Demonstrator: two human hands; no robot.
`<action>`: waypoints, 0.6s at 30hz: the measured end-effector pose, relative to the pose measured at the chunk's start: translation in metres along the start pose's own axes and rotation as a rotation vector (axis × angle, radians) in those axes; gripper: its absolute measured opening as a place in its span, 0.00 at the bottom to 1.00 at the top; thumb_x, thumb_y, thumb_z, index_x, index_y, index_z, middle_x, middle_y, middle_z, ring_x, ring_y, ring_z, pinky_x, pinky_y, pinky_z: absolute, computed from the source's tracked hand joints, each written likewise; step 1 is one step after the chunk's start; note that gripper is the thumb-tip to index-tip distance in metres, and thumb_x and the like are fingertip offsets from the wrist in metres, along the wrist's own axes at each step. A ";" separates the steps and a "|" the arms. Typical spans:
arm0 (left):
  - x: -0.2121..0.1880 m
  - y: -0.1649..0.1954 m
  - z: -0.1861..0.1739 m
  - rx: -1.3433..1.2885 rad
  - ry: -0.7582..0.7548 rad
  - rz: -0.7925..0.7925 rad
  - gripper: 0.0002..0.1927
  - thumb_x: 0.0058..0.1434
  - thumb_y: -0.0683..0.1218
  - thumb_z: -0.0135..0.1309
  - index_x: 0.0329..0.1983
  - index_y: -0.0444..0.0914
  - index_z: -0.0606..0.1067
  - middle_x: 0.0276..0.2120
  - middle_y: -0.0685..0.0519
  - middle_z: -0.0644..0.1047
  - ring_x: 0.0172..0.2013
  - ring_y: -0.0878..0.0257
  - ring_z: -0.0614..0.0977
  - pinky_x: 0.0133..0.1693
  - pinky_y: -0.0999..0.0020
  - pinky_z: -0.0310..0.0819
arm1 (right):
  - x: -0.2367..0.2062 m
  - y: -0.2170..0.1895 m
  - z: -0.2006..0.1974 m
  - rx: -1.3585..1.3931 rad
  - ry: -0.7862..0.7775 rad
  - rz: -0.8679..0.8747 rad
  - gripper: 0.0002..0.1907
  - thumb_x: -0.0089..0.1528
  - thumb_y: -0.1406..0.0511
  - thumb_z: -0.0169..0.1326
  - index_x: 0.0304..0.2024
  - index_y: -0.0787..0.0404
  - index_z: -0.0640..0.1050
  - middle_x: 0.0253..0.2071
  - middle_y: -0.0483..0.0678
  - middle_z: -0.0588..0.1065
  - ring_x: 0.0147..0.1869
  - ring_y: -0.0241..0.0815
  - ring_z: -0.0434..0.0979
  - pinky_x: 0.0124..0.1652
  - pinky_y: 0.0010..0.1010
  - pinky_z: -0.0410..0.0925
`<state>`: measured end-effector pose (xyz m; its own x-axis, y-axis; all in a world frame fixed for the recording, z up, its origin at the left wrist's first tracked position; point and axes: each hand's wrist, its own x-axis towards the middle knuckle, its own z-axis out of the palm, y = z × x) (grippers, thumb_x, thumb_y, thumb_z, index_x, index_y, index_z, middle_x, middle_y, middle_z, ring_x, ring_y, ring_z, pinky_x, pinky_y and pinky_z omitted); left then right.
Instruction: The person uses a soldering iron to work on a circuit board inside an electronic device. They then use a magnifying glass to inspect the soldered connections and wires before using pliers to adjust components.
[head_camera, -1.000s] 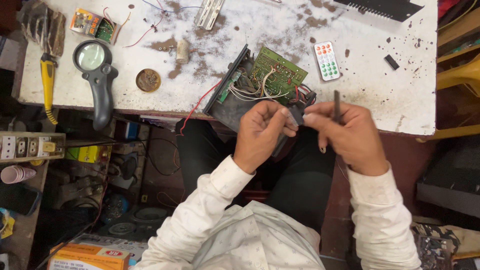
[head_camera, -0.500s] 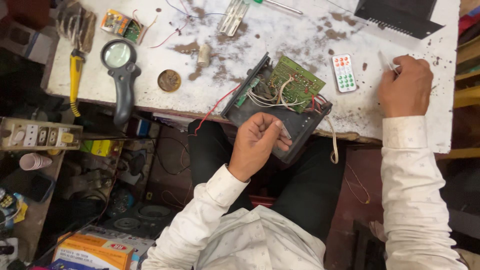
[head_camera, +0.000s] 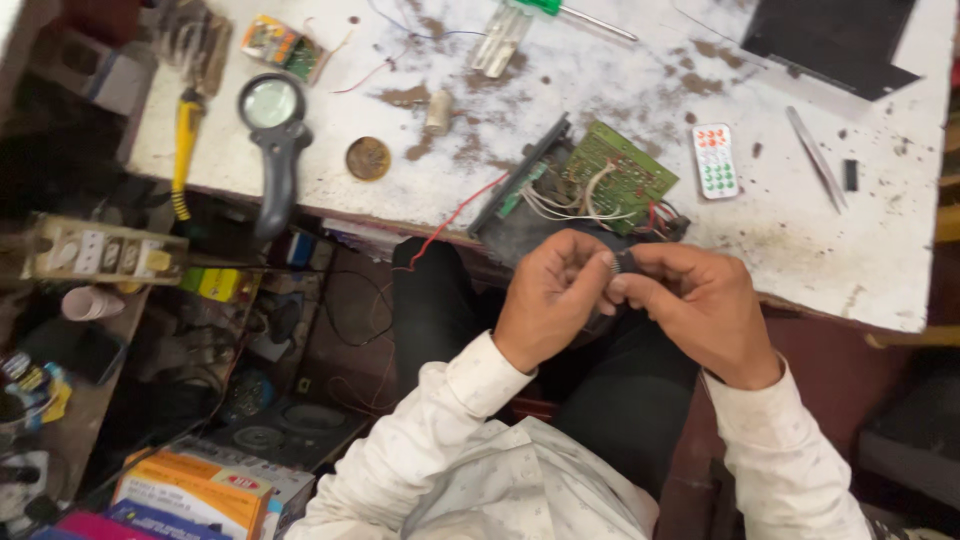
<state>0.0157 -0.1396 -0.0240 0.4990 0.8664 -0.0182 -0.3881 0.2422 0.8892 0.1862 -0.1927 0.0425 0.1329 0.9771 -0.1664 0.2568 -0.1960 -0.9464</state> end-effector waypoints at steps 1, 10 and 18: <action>-0.001 0.002 0.001 0.005 0.004 0.002 0.06 0.74 0.41 0.51 0.46 0.31 0.72 0.34 0.51 0.78 0.32 0.67 0.81 0.34 0.73 0.78 | -0.001 0.002 0.003 -0.036 0.021 0.022 0.11 0.62 0.71 0.61 0.47 0.68 0.82 0.32 0.47 0.79 0.31 0.30 0.73 0.30 0.22 0.66; -0.043 0.047 -0.036 0.154 0.014 -0.042 0.12 0.71 0.48 0.56 0.44 0.32 0.75 0.29 0.54 0.77 0.24 0.71 0.78 0.26 0.75 0.72 | 0.067 0.011 -0.017 0.145 0.295 -0.059 0.11 0.68 0.70 0.56 0.51 0.69 0.80 0.37 0.47 0.79 0.35 0.33 0.75 0.36 0.23 0.69; -0.116 0.014 -0.107 0.327 -0.189 -0.445 0.15 0.66 0.52 0.58 0.41 0.33 0.77 0.27 0.52 0.79 0.22 0.68 0.80 0.21 0.71 0.72 | 0.127 0.009 -0.006 -0.317 0.270 -0.184 0.07 0.70 0.71 0.55 0.49 0.69 0.79 0.36 0.49 0.78 0.34 0.35 0.74 0.36 0.24 0.68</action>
<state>-0.1309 -0.1902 -0.0584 0.7006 0.6120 -0.3668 0.1347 0.3914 0.9103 0.2113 -0.0707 0.0145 0.2919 0.9495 0.1149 0.5741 -0.0778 -0.8151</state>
